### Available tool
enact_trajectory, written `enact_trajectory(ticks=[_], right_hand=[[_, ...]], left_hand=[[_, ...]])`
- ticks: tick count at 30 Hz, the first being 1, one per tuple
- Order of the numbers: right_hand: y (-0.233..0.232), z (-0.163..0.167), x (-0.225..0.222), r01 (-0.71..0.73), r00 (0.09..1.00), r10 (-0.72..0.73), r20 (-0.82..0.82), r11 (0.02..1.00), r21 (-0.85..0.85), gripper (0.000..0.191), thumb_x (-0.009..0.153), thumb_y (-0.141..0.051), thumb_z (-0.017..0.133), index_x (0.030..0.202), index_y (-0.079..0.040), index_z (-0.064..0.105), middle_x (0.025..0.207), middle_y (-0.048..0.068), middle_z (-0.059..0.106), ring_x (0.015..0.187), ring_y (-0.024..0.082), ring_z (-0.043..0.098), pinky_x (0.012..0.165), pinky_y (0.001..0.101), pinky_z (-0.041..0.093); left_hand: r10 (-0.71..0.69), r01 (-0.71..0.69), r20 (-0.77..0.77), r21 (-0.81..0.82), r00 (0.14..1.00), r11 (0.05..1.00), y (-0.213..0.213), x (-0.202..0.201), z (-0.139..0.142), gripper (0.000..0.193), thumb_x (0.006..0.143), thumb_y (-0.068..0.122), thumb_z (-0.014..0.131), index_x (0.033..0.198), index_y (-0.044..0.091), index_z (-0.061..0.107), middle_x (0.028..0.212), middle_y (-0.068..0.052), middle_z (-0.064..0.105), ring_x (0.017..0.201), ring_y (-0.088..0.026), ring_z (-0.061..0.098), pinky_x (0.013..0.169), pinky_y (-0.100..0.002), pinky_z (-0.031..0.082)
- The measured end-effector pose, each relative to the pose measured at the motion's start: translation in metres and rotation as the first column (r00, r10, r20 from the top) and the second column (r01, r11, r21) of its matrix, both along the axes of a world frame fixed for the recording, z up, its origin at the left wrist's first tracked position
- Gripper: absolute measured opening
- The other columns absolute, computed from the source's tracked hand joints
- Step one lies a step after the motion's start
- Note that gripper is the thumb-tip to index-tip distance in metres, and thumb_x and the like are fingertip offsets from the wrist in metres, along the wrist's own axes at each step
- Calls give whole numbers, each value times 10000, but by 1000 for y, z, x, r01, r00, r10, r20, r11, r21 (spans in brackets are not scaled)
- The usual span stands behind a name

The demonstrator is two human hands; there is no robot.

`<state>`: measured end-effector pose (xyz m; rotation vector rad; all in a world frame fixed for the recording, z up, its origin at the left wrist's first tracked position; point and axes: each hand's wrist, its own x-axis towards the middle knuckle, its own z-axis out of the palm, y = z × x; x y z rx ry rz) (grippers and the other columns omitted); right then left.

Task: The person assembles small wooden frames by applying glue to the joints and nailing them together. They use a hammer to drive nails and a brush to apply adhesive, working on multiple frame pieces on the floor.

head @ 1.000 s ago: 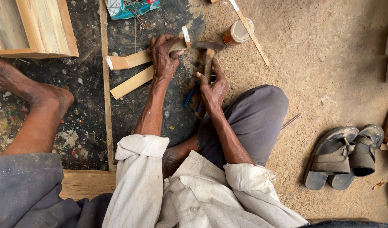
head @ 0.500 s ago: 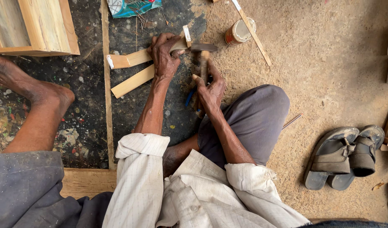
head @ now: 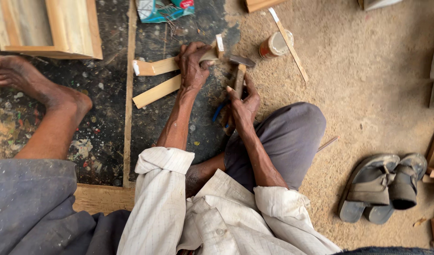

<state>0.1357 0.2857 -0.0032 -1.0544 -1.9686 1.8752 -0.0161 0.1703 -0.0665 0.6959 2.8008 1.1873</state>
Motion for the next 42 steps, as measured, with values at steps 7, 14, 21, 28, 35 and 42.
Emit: enact_trajectory(ticks=[7,14,21,28,35,42], right_hand=[[3,4,7,-52,997,53,61,999,-12,747,837,-125,801,1517,-27,506,1008,147,715,795,165,678,644,309,556],[15,-1,17,-99,995,95,-35,984,-146,792,852,-145,811,1545,-35,443,999,104,711,723,90,622,571,249,505],[15,1,18,-277,956,254,147,946,168,756,857,-196,836,1513,-32,499,995,148,734,828,195,700,670,344,566],[19,-1,18,-351,936,332,115,868,351,767,832,-182,854,1498,-20,510,1261,263,714,1137,325,722,927,417,573],[18,0,15,-338,941,303,153,885,320,779,809,-207,852,1477,-2,507,1346,244,660,1209,349,681,998,427,546],[16,2,11,-340,936,294,194,896,284,776,809,-243,833,1480,-17,516,1327,234,672,1190,343,694,1012,426,547]], left_hand=[[-64,65,-25,43,998,997,1,-3,11,577,781,28,838,1335,113,699,1272,-59,670,1170,-289,536,1033,-500,404],[71,-71,-219,10,973,997,-61,50,12,543,883,88,843,1386,44,643,1362,-110,632,1248,-236,569,1056,-491,376],[138,-201,-259,-234,956,951,-120,76,8,482,854,12,792,1325,68,706,1400,-55,630,1318,-256,544,1072,-486,415],[24,-124,-347,-269,937,955,-102,74,2,450,874,-89,751,1274,119,747,1370,-51,667,1251,-241,573,1007,-428,487],[9,-76,-508,-111,862,991,-73,41,51,320,975,-9,750,1274,99,723,1344,-78,687,1247,-239,591,968,-389,476],[-33,-44,-466,-155,884,987,-64,7,101,375,945,-26,737,1298,101,720,1311,-16,716,1240,-187,607,980,-367,400]])
